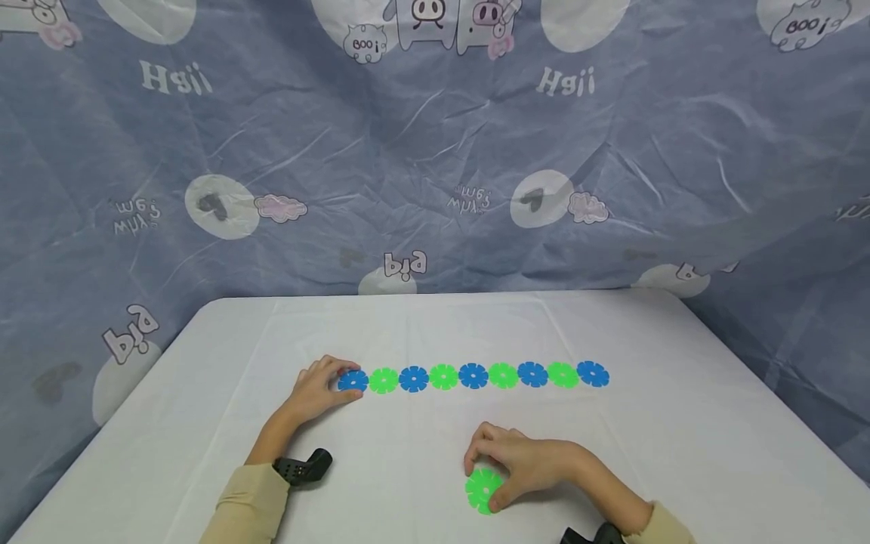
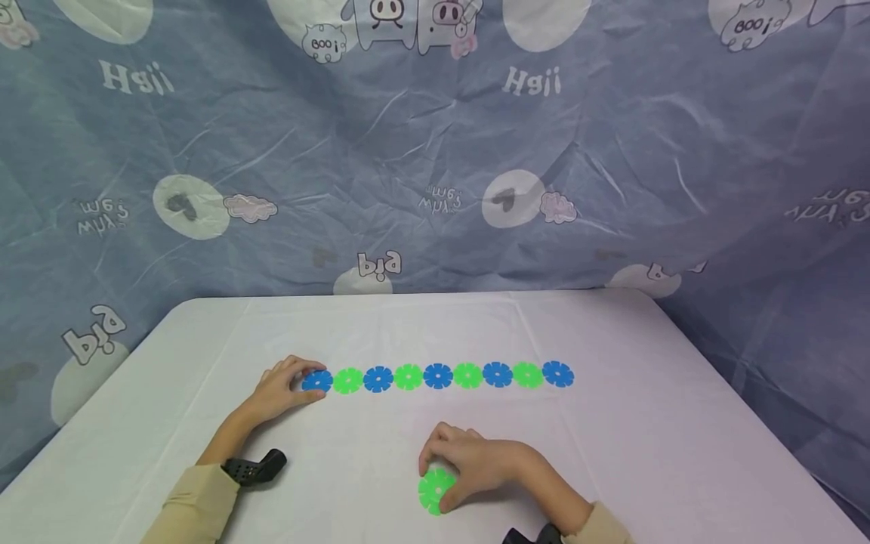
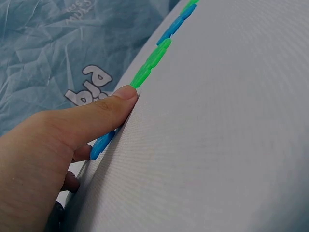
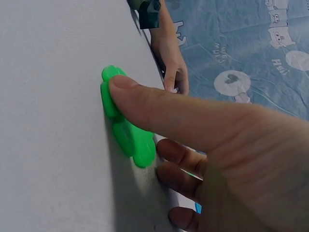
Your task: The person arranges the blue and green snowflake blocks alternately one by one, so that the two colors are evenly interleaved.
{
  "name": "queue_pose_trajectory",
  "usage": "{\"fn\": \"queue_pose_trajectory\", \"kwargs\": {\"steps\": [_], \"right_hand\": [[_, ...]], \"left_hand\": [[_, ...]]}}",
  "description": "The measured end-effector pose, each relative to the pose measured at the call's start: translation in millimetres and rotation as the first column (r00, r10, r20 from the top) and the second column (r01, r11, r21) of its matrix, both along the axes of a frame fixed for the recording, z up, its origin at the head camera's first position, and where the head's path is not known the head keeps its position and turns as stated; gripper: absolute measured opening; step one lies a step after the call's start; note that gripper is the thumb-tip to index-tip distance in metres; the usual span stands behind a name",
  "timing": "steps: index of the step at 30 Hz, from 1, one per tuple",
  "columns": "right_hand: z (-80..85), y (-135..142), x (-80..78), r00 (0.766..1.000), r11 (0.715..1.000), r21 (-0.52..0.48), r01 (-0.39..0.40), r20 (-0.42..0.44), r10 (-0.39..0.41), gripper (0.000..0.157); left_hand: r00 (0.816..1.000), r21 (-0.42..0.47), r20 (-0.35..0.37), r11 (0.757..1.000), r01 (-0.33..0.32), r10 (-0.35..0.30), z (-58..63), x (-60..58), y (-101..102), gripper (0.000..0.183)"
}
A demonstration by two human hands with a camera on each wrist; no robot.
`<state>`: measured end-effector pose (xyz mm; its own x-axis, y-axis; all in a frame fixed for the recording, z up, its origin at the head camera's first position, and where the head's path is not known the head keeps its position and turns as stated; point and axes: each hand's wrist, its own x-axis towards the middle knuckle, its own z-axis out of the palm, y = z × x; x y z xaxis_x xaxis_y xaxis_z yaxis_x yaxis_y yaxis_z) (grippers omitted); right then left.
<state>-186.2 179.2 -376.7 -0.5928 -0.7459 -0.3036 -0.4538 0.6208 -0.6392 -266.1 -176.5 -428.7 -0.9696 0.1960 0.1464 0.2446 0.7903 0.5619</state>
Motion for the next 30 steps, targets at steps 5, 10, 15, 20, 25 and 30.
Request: {"fn": "queue_pose_trajectory", "kwargs": {"steps": [5, 10, 15, 20, 25, 30], "right_hand": [[1.7, -1.5, -0.1, 0.999, 1.000, -0.025, 0.012, 0.050, -0.010, 0.035], [5.1, 5.0, -7.1, 0.991, 0.994, -0.105, -0.015, 0.127, 0.028, 0.030], [4.8, 28.3, -26.0, 0.987, 0.982, -0.188, 0.029, 0.160, 0.001, 0.025], [-1.7, 64.4, -48.8, 0.976, 0.954, -0.225, 0.199, 0.137, -0.172, 0.031], [-7.6, 102.8, -64.2, 0.921, 0.886, -0.255, 0.387, 0.071, -0.382, 0.040], [-14.2, 134.1, -72.6, 0.813, 0.768, -0.350, 0.535, -0.033, -0.581, 0.044]], "left_hand": [[1.000, -0.001, -0.011, 1.000, 0.001, -0.001, -1.4, 0.3, -0.8, 0.049], [1.000, -0.001, -0.006, 1.000, -0.003, 0.003, -0.5, 0.6, -0.3, 0.049], [1.000, -0.003, 0.004, 1.000, -0.005, 0.005, 0.7, 0.4, 0.4, 0.050], [1.000, -0.012, 0.009, 1.000, -0.008, 0.008, -0.4, 0.0, 0.3, 0.050], [1.000, -0.011, 0.013, 1.000, -0.005, 0.005, -1.3, -1.0, 0.2, 0.050], [1.000, -0.004, 0.009, 1.000, -0.003, 0.003, -1.2, -1.0, 0.2, 0.050]]}}
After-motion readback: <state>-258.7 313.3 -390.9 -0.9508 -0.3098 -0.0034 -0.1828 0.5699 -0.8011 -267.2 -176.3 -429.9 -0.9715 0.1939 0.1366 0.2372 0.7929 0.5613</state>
